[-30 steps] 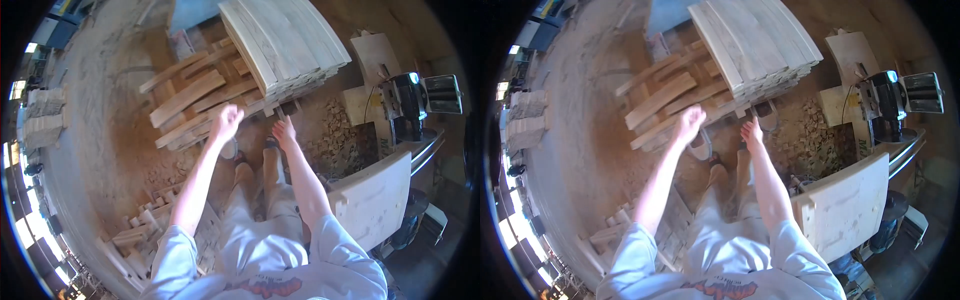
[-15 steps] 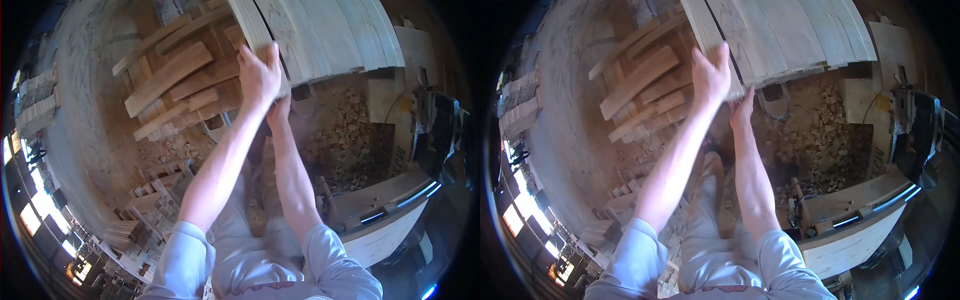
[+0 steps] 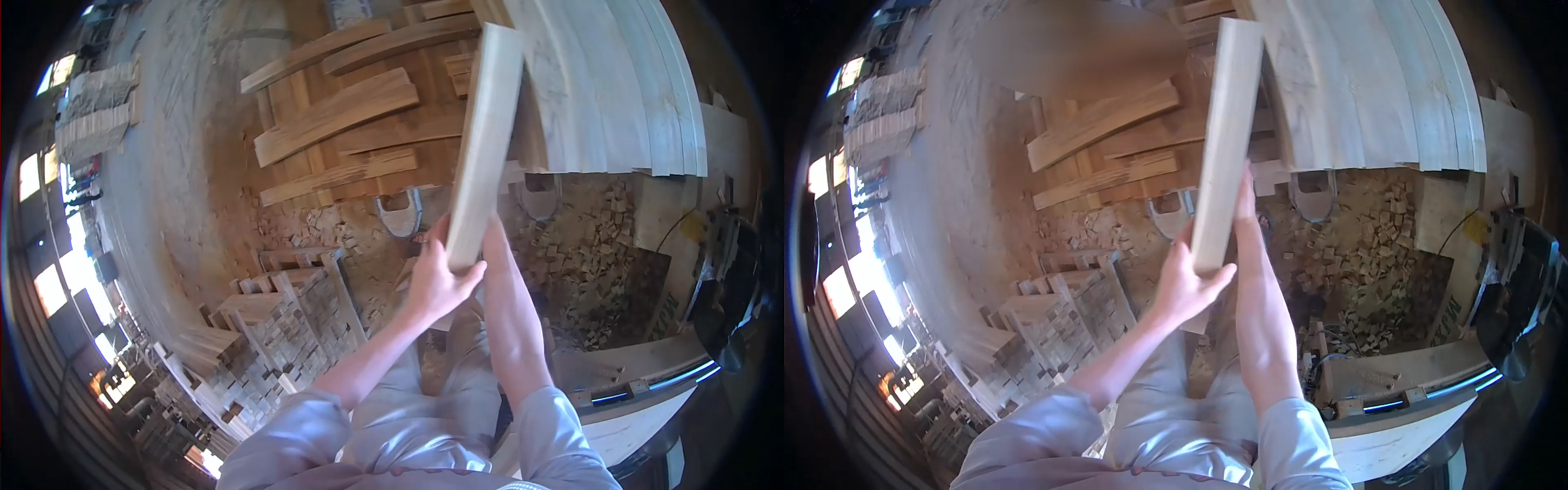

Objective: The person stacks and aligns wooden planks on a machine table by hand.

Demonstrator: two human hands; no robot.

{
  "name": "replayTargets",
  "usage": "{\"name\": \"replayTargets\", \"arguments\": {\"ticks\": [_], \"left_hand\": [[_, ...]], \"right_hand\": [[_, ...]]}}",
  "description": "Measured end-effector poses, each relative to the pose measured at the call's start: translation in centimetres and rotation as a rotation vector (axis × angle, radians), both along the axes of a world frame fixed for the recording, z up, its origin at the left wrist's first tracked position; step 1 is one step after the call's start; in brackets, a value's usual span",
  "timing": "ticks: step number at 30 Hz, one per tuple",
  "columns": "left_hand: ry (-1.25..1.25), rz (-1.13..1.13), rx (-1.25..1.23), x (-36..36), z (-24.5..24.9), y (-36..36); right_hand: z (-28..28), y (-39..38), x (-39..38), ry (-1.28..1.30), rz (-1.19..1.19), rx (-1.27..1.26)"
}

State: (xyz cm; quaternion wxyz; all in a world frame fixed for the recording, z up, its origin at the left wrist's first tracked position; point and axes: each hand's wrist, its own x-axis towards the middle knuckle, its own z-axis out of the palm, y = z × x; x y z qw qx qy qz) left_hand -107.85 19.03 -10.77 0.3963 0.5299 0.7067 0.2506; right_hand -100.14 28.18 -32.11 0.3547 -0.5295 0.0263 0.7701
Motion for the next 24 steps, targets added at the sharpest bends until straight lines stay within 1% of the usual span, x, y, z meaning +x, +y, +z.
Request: {"name": "replayTargets", "arguments": {"ticks": [2, 3, 4, 6, 7, 9, 10, 11, 13, 14, 15, 16, 17, 18, 19, 20, 21, 22, 24], "left_hand": [[-0.030, 0.030, 0.011, 0.0, -0.6, -2.4], [-0.002, -0.007, 0.077, -0.4, -0.2, -3.6], [-0.013, -0.011, 0.073, -0.9, 1.1, -5.3], [0.018, -0.092, 0.043, -2.3, 4.1, -7.4], [0.018, -0.085, 0.062, -3.0, 6.3, -8.6], [0.052, -0.237, -0.052, -5.3, 11.3, -10.2], [0.065, -0.255, -0.012, -6.6, 13.8, -10.3], [0.080, -0.356, -0.007, -7.7, 16.7, -10.9], [0.113, -0.551, 0.024, -9.3, 22.3, -12.1], [0.109, -0.586, 0.063, -9.9, 24.8, -12.0], [0.146, -0.700, 0.055, -10.4, 27.4, -12.3], [0.182, -0.819, 0.047, -10.5, 29.8, -12.4], [0.218, -0.909, 0.014, -10.3, 32.1, -12.2], [0.183, -0.968, 0.005, -9.8, 34.7, -11.9], [0.230, -1.054, -0.043, -8.8, 36.5, -11.4], [0.281, -1.143, -0.103, -7.8, 38.3, -11.5], [0.244, -1.204, -0.034, -6.7, 40.1, -11.2], [0.255, -1.282, 0.017, -4.9, 41.7, -10.7], [0.347, -1.471, -0.034, -0.6, 44.3, -11.0]], "right_hand": [[0.0, -2.3, -1.1, -0.005, -0.027, 0.027], [0.4, -4.0, -1.5, 0.000, -0.050, 0.042], [1.0, -6.9, -1.9, 0.005, -0.080, 0.049], [3.2, -13.2, -2.6, 0.023, -0.110, 0.056], [4.7, -16.3, -3.1, 0.031, -0.111, 0.050], [8.9, -20.8, -4.2, 0.055, -0.125, 0.049], [10.8, -22.2, -4.6, 0.066, -0.137, 0.060], [12.7, -24.4, -5.1, 0.072, -0.162, 0.064], [16.5, -25.6, -5.7, 0.066, -0.189, 0.129], [18.3, -26.0, -6.0, 0.058, -0.203, 0.175], [20.2, -26.6, -6.1, 0.025, -0.204, 0.232], [21.9, -27.4, -5.8, -0.105, -0.127, 0.374], [23.5, -28.4, -5.4, -0.343, -0.001, 0.554], [25.1, -29.5, -4.7, -0.724, 0.155, 0.757], [26.8, -30.7, -3.6, -0.688, 0.071, 0.701], [28.3, -32.1, -2.6, -0.735, 0.001, 0.686], [32.9, -32.2, -0.9, -0.001, -0.557, 0.312], [35.3, -32.0, 0.5, -0.019, -0.637, 0.352], [38.7, -33.2, 3.1, 0.092, -0.899, 0.621]]}}
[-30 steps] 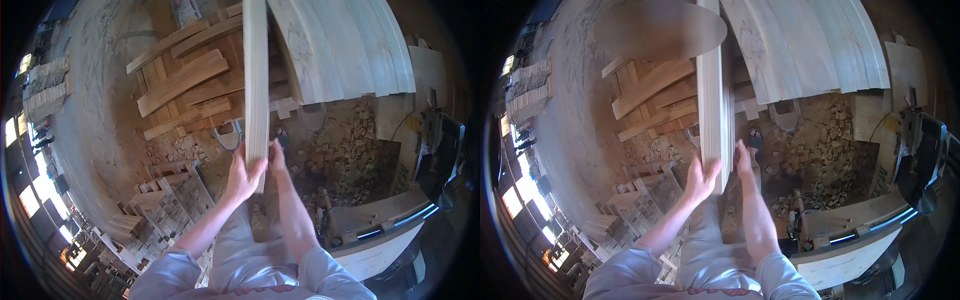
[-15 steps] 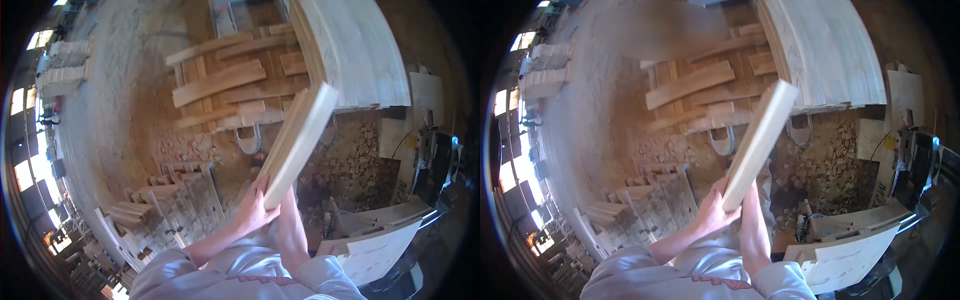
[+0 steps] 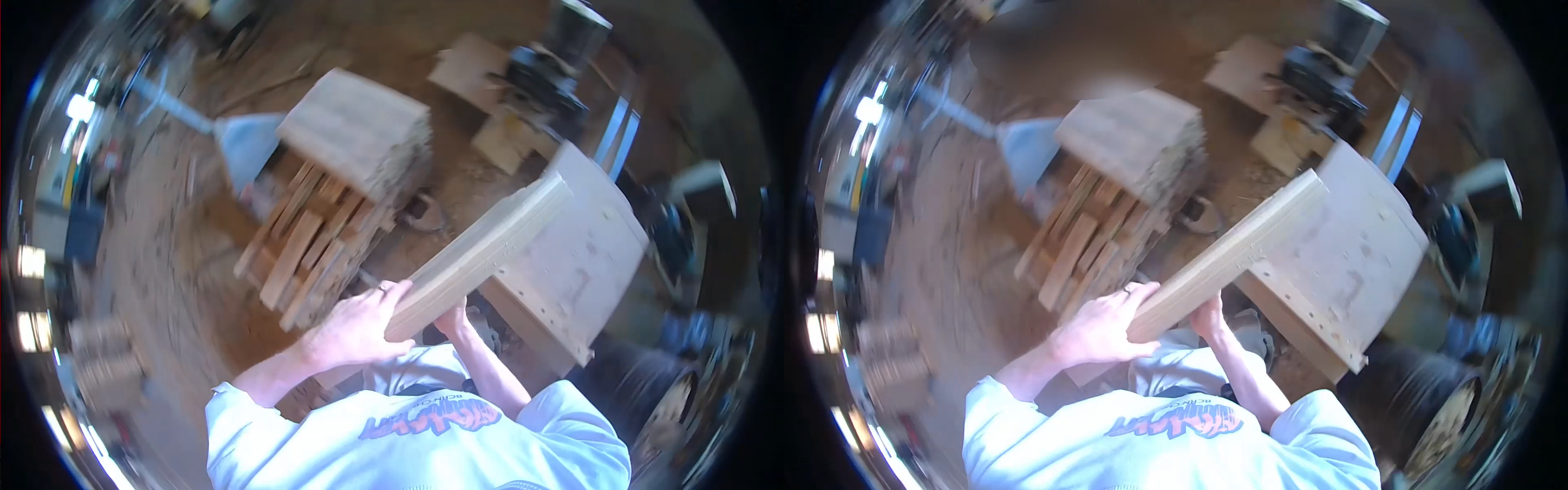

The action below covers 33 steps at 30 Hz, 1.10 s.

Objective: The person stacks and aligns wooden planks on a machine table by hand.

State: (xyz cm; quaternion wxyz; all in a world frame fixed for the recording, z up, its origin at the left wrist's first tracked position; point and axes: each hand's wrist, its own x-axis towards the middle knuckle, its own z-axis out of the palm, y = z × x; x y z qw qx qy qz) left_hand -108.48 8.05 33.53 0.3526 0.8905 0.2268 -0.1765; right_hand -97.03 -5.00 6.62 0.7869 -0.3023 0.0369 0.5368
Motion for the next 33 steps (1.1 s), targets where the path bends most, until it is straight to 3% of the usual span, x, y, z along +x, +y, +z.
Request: {"name": "replayTargets", "arguments": {"ticks": [1, 3, 4, 6, 8, 12, 16, 18, 20, 22, 24, 26, 27, 28, 29, 30, 31, 33], "left_hand": [[0.018, -0.081, 0.058, 2.5, 1.1, -0.5], [-0.077, -0.202, 0.257, 8.0, 2.4, -2.8], [-0.112, -0.246, 0.333, 10.7, 3.2, -4.6], [-0.389, -0.295, 0.450, 16.9, 1.8, -8.3], [-0.515, -0.371, 0.482, 23.4, -1.2, -10.7], [-0.593, -0.550, 0.267, 34.7, -4.3, -14.1], [-0.353, -0.753, 0.172, 44.5, -6.9, -17.0], [-0.192, -0.833, 0.085, 48.4, -8.8, -18.5], [-0.050, -0.821, 0.007, 51.4, -10.5, -19.5], [0.045, -0.858, -0.060, 54.8, -14.5, -19.0], [0.070, -0.939, -0.029, 56.8, -17.0, -19.3], [-0.155, -1.035, 0.687, 56.3, -19.6, -20.9], [-0.188, -1.013, 0.580, 56.6, -21.6, -20.8], [-0.165, -1.004, 0.569, 55.2, -23.2, -20.5], [-0.323, -0.911, 0.539, 54.0, -24.4, -20.0], [-0.474, -0.817, 0.509, 52.6, -24.9, -19.5], [-0.629, -0.710, 0.449, 49.8, -24.1, -18.1], [-0.729, -0.454, 0.308, 44.4, -23.3, -13.3]], "right_hand": [[2.3, -0.5, 1.8, -0.139, -0.095, 0.007], [4.2, -2.4, 5.7, 0.033, -0.306, 0.051], [4.2, -3.6, 7.6, -0.011, -0.321, 0.042], [2.6, -6.0, 11.9, -0.133, -0.410, 0.055], [6.0, -8.8, 15.3, -0.114, -0.542, -0.044], [2.7, -14.3, 20.9, 0.061, -0.707, -0.123], [4.2, -17.3, 23.3, 0.171, -0.913, -0.321], [5.0, -18.3, 23.4, 0.150, -0.877, -0.282], [2.6, -19.1, 23.1, 0.289, -0.898, -0.425], [3.6, -19.6, 22.4, 0.125, -0.725, -0.488], [3.1, -21.0, 23.2, 0.100, -0.714, -0.453], [3.3, -22.2, 22.8, 0.172, -0.475, -0.491], [1.9, -23.5, 22.5, 0.240, -0.361, -0.531], [3.5, -25.4, 22.5, 0.093, -0.175, -0.531], [6.5, -26.5, 22.5, -0.093, -0.153, -0.684], [8.6, -27.5, 22.8, -0.501, -0.208, -0.951], [8.6, -29.0, 23.2, -0.766, -0.431, -1.141], [3.7, -34.9, 25.0, -1.072, -0.520, -1.653]]}}
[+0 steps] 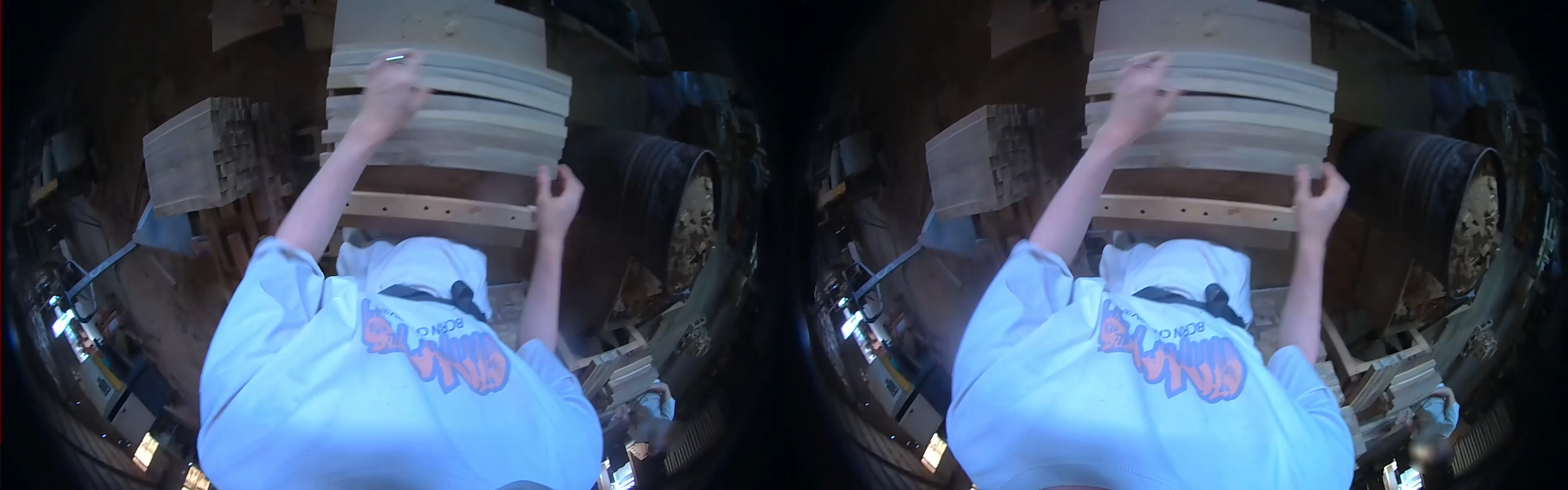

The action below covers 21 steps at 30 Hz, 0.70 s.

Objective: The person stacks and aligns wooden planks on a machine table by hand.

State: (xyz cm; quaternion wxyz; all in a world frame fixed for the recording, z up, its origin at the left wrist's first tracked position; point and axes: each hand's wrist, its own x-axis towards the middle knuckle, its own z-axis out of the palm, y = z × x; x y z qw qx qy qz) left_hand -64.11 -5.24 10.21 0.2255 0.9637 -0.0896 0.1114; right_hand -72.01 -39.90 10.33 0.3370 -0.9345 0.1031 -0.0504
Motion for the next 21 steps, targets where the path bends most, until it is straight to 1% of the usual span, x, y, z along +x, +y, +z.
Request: {"name": "replayTargets", "arguments": {"ticks": [1, 2, 3, 4, 5, 7, 8, 9, 11, 12, 13, 15, 16, 17, 18, 19, 21], "left_hand": [[-0.042, 0.154, -0.093, -3.2, 0.7, 2.7], [-0.050, 0.365, -0.052, -6.7, 0.1, 5.4], [-0.004, 0.544, 0.052, -10.5, -2.4, 8.1], [0.131, 0.570, -0.090, -13.8, -6.7, 11.2], [0.432, 0.664, -0.497, -15.4, -6.0, 11.7], [0.536, 0.691, -1.002, -17.3, -5.9, 10.9], [0.547, 0.704, -0.999, -17.7, -6.0, 11.2], [0.534, 0.674, -0.998, -18.0, -6.3, 11.5], [0.526, 0.659, -0.993, -19.5, -6.5, 11.9], [0.574, 0.640, -0.984, -20.1, -6.5, 12.1], [0.619, 0.617, -0.973, -20.4, -5.9, 12.1], [0.582, 0.590, -0.917, -20.7, -4.8, 12.0], [0.628, 0.571, -0.840, -20.7, -4.2, 12.0], [0.671, 0.550, -0.764, -20.8, -3.8, 12.0], [0.700, 0.537, -0.766, -20.5, -3.6, 12.3], [0.701, 0.533, -0.762, -20.2, -3.3, 12.6], [0.814, 0.444, -0.621, -19.5, -2.8, 12.9]], "right_hand": [[-1.1, -1.4, 0.8, 0.076, -0.043, -0.337], [-3.5, -3.3, 1.7, 0.232, -0.089, -0.265], [-3.4, -3.1, 2.3, 0.356, -0.143, 0.070], [-3.7, -2.4, 2.3, 0.341, -0.097, 0.152], [-4.0, -2.0, 2.1, 0.333, -0.041, 0.228], [-3.9, -2.1, 1.4, 0.356, -0.009, 0.208], [-3.9, -2.2, 1.0, 0.363, 0.011, 0.192], [-4.1, -2.6, 0.5, 0.340, 0.002, 0.222], [-4.1, -3.8, -0.6, 0.400, -0.055, 0.306], [-4.6, -4.7, -1.1, 0.451, -0.087, 0.411], [-4.6, -5.3, -1.6, 0.466, -0.084, 0.433], [-4.7, -6.5, -2.3, 0.544, -0.040, 0.502], [-4.8, -7.0, -2.6, 0.551, -0.041, 0.505], [-4.9, -7.5, -2.7, 0.571, -0.042, 0.584], [-4.6, -7.6, -2.8, 0.588, -0.046, 0.665], [-4.4, -7.6, -2.7, 0.586, -0.050, 0.668], [-3.8, -7.7, -2.1, 0.665, 0.014, 0.594]]}}
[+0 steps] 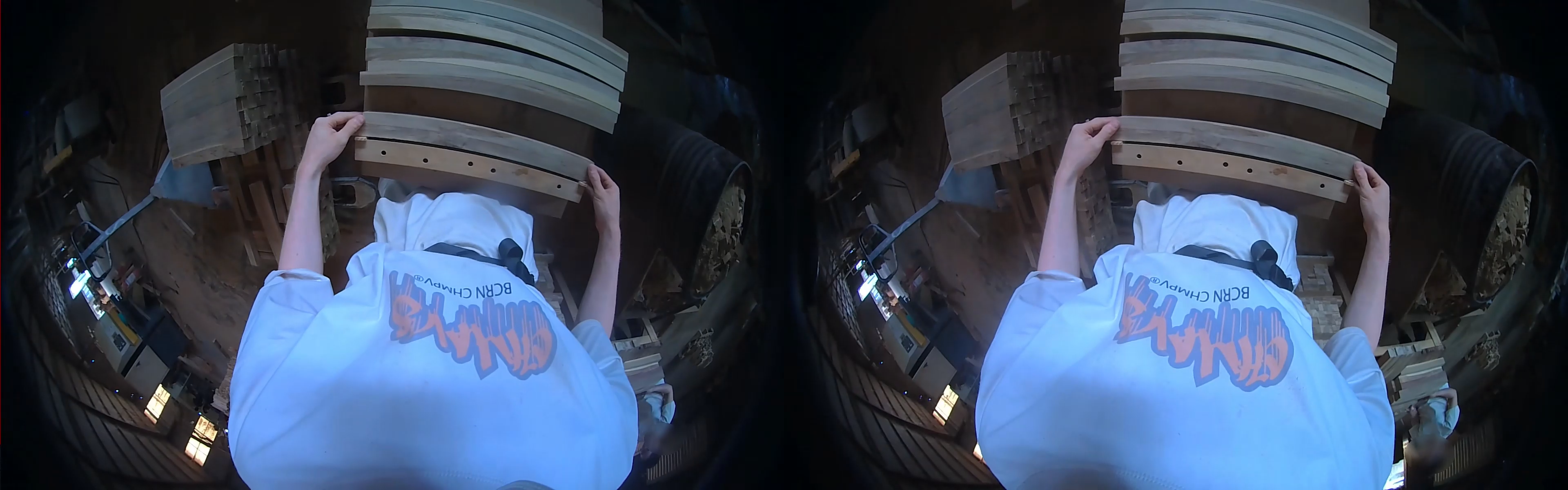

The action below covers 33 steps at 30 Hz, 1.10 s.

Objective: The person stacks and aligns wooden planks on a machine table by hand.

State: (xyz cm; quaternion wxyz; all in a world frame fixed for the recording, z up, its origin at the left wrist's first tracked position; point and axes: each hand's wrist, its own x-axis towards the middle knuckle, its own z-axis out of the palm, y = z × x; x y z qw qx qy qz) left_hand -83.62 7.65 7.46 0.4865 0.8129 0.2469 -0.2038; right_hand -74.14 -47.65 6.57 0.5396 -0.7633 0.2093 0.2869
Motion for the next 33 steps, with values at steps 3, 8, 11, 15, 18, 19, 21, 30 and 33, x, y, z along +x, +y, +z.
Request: {"name": "replayTargets", "arguments": {"ticks": [3, 8, 11, 15, 18, 19, 21, 30, 33], "left_hand": [[-0.062, -0.104, 0.061, 0.2, -0.2, -0.3], [0.000, -0.184, 0.038, 0.8, 0.1, 0.0], [0.017, -0.204, 0.044, 0.9, 1.0, -0.3], [0.047, -0.256, 0.087, 1.2, 0.6, -0.4], [-0.166, -0.122, 0.185, 0.9, 3.2, -2.0], [-0.218, -0.136, 0.157, 1.1, 6.5, -2.6], [-0.436, -0.098, 0.274, -0.9, 11.0, -4.1], [-1.187, 0.260, -0.217, -5.1, 22.6, -4.0], [-1.249, 0.264, 0.238, -9.3, 29.3, 0.8]], "right_hand": [[0.5, 1.2, 0.3, -0.093, 0.117, -0.138], [2.2, 3.4, 0.5, -0.091, 0.267, -0.369], [1.7, 3.7, 0.6, -0.085, 0.234, -0.360], [1.3, 3.6, 1.1, -0.090, 0.201, -0.411], [2.6, 4.7, 1.7, -0.166, 0.228, -0.305], [1.5, 4.2, 1.6, -0.198, 0.177, -0.238], [0.4, 2.5, 0.9, -0.110, 0.150, -0.221], [4.0, 13.9, 6.6, -0.343, 0.187, -0.091], [3.7, 22.5, 5.1, -0.082, 0.206, 0.491]]}}
